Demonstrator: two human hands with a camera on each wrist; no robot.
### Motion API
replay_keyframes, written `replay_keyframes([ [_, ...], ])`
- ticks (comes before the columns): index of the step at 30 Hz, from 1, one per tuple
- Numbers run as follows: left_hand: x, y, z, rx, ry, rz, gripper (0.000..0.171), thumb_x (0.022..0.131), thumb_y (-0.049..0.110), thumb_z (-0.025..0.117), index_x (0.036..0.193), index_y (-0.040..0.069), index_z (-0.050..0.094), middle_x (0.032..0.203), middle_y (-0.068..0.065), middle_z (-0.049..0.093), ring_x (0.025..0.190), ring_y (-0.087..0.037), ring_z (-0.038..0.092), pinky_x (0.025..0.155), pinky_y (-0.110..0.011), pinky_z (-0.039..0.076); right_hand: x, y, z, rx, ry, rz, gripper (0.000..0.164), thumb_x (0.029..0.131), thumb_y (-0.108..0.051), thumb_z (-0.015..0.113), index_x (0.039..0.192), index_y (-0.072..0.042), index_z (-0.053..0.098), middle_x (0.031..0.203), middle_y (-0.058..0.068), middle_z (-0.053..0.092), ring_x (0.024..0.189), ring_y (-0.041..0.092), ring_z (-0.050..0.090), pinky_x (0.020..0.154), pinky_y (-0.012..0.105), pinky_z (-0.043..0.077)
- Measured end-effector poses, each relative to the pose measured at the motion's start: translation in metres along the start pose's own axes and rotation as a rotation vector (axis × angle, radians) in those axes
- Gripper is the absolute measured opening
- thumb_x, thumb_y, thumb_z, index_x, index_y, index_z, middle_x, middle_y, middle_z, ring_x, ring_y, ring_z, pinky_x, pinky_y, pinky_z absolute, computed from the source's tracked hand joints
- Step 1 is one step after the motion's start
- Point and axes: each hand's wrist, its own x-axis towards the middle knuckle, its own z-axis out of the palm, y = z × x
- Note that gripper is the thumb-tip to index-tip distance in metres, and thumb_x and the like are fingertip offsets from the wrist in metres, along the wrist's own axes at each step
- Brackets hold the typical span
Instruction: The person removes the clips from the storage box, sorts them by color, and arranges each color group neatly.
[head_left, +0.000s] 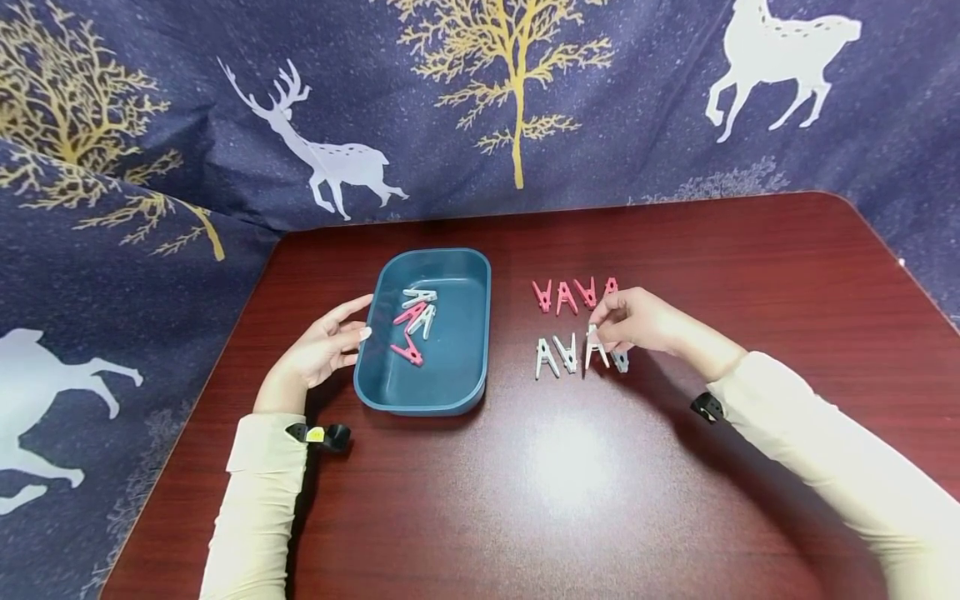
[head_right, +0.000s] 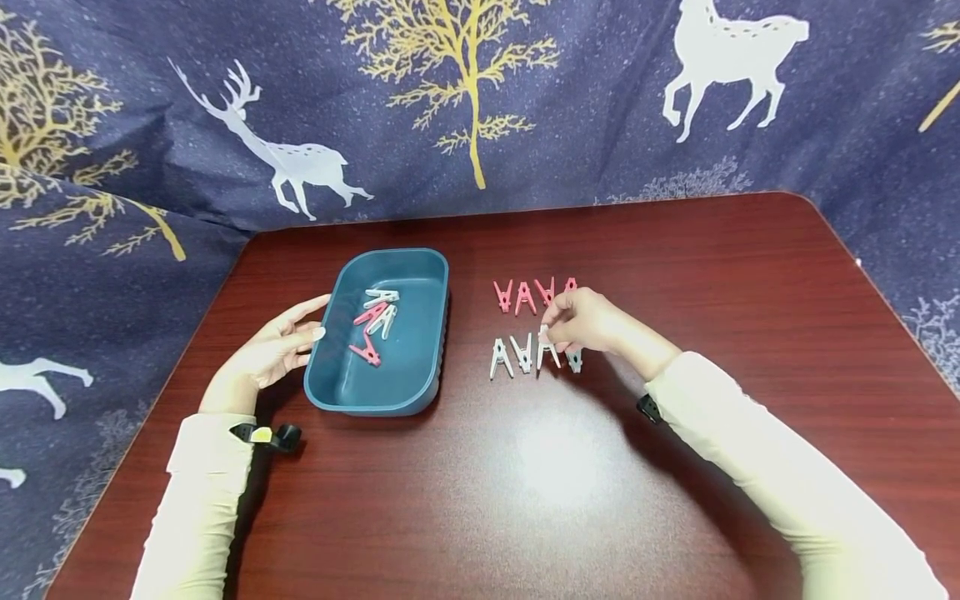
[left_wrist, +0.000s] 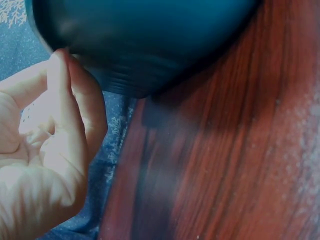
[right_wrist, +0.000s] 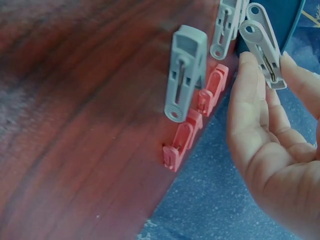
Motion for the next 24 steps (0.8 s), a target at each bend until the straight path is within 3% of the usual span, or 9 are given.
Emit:
replay_keyframes([
  [24, -0.0005, 0.0008, 0.0025, 0.005, 0.046, -0.026, 0.061, 0.096, 0.004, 0.053, 0.150, 0.016, 0.027, 0.105, 0.003, 0.066, 0.088, -0.009, 0.067, 0.075, -0.024, 0.055, 0.0096, 0.0088, 0.0063, -0.158, 0.017, 0.065, 0.014, 0.082, 0.004, 0.060, 0.094, 0.010, 0.060, 0.074, 0.008, 0.068, 0.063, 0.011, 0.063, 0.063, 0.030, 0.057],
])
